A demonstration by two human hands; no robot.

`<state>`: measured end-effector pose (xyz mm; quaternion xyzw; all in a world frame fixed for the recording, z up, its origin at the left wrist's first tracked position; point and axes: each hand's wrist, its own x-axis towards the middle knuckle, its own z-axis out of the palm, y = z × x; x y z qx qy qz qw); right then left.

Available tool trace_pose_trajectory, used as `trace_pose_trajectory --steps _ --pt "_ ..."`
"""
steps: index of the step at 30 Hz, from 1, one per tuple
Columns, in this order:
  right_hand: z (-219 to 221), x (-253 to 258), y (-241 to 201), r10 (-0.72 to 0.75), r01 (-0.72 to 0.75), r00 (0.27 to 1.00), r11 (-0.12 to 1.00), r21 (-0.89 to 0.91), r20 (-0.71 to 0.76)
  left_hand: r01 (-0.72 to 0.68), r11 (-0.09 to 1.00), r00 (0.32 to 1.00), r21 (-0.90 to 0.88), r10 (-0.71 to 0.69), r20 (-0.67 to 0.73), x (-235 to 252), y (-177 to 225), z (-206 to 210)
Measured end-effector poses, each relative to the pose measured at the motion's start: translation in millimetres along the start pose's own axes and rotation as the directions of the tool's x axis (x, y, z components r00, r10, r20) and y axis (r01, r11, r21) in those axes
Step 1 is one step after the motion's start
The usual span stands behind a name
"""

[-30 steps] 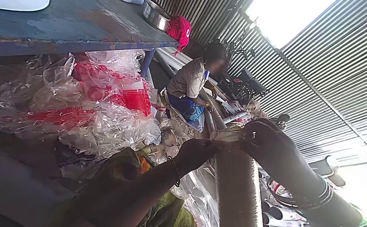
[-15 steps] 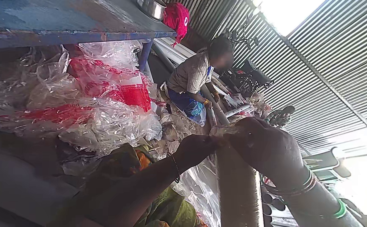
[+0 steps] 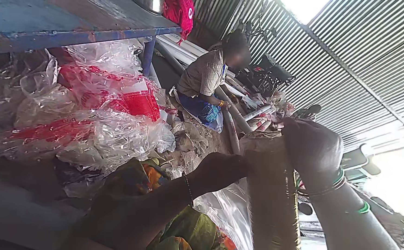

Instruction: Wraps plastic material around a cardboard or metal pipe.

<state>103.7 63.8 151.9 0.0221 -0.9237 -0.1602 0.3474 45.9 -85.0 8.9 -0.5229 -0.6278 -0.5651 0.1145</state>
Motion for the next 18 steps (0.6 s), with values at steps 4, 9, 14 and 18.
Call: trace_pose_trajectory --steps 4,9,14,18 --pt "0.9 -6.0 5.6 0.154 -0.152 0.987 0.986 0.073 -0.036 -0.142 0.989 0.974 -0.040 0.133 -0.181 -7.0 11.2 14.6" --pt "8.0 -13.8 7.2 0.256 -0.253 0.967 0.952 0.171 0.006 -0.221 0.971 0.952 0.095 0.236 -0.193 -11.4 44.2 20.1" --pt "9.0 -25.9 11.4 0.292 -0.274 0.956 0.900 0.337 -0.002 -0.302 0.935 0.935 0.187 0.329 -0.133 -6.9 79.5 32.8" --pt "-3.6 -31.8 18.1 0.319 -0.292 0.948 0.885 0.362 -0.016 -0.252 0.950 0.957 0.185 0.274 -0.101 -4.2 92.1 43.0"
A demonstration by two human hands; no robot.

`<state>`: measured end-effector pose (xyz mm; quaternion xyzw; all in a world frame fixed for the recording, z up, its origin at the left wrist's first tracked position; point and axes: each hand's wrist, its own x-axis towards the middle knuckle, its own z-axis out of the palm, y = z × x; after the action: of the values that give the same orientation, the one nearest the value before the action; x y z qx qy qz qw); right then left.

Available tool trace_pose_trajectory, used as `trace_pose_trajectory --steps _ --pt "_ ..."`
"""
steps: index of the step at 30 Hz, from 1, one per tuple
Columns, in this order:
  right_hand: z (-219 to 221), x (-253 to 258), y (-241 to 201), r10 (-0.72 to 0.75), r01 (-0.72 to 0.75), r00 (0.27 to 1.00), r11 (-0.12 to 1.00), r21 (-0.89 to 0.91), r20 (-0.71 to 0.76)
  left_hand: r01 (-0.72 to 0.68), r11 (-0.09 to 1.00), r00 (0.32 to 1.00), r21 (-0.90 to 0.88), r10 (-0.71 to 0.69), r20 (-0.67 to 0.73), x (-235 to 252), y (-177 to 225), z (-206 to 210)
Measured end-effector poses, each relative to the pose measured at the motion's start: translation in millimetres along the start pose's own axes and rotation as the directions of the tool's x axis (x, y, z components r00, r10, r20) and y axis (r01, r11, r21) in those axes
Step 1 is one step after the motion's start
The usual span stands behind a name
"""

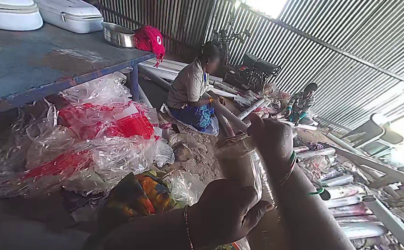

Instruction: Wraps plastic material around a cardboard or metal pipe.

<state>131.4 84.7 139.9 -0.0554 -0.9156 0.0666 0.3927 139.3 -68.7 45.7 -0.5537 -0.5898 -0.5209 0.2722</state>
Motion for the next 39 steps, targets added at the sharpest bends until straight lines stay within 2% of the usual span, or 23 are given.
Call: trace_pose_trajectory --steps 5,7,13,15,18,21,22,23,25,27,30,34,39 --pt "1.3 -1.6 4.7 -0.080 0.081 0.996 0.996 0.048 -0.029 0.129 0.982 0.991 -0.140 -0.122 0.059 -11.7 -1.7 -2.2" --pt "3.3 -1.6 9.4 -0.124 0.127 0.991 0.990 0.060 -0.048 0.212 0.947 0.974 -0.242 -0.185 0.127 -18.3 -2.1 -9.0" --pt "-3.2 -9.0 13.4 -0.202 0.206 0.978 0.974 0.095 -0.051 0.549 0.695 0.822 -0.464 -0.349 0.450 -17.8 1.5 -38.7" --pt "-11.2 -17.5 11.2 -0.242 0.245 0.969 0.964 0.100 -0.043 0.556 0.672 0.816 -0.489 -0.327 0.477 -18.3 -0.7 -41.2" --pt "-30.0 -38.2 8.9 -0.211 0.204 0.977 0.966 0.156 0.026 0.543 0.669 0.826 -0.508 -0.316 0.466 -20.2 -1.3 -40.1" --pt "-63.0 -63.6 13.0 -0.024 0.001 0.997 0.957 0.291 0.074 0.507 0.705 0.852 -0.497 -0.320 0.415 -22.5 1.5 -35.3" --pt "-73.5 -72.3 17.5 0.060 -0.093 0.994 0.914 0.394 0.095 0.467 0.751 0.873 -0.467 -0.310 0.376 -23.2 1.7 -32.6" --pt "-82.7 -82.3 21.7 0.163 -0.212 0.977 0.819 0.534 0.138 0.425 0.792 0.895 -0.438 -0.294 0.337 -23.9 1.1 -29.7" --pt "-98.0 -105.5 28.1 0.338 -0.424 0.900 0.537 0.729 0.274 0.379 0.832 0.919 -0.405 -0.287 0.270 -24.4 0.9 -23.9" --pt "-106.0 -134.3 32.8 0.387 -0.501 0.844 0.323 0.803 0.370 0.374 0.841 0.925 -0.392 -0.304 0.229 -23.4 1.1 -20.0" --pt "-110.1 -183.8 31.4 0.368 -0.534 0.810 0.141 0.833 0.457 0.415 0.826 0.909 -0.381 -0.358 0.214 -17.5 2.5 -16.8" --pt "-105.2 -242.5 32.4 0.310 -0.540 0.801 0.000 0.842 0.513 0.443 0.778 0.894 -0.446 -0.345 0.287 0.3 6.5 -12.6" --pt "-94.2 -303.1 23.0 0.323 -0.451 0.782 -0.297 0.842 0.533 0.470 0.760 0.879 -0.450 -0.354 0.320 29.5 8.8 2.9"
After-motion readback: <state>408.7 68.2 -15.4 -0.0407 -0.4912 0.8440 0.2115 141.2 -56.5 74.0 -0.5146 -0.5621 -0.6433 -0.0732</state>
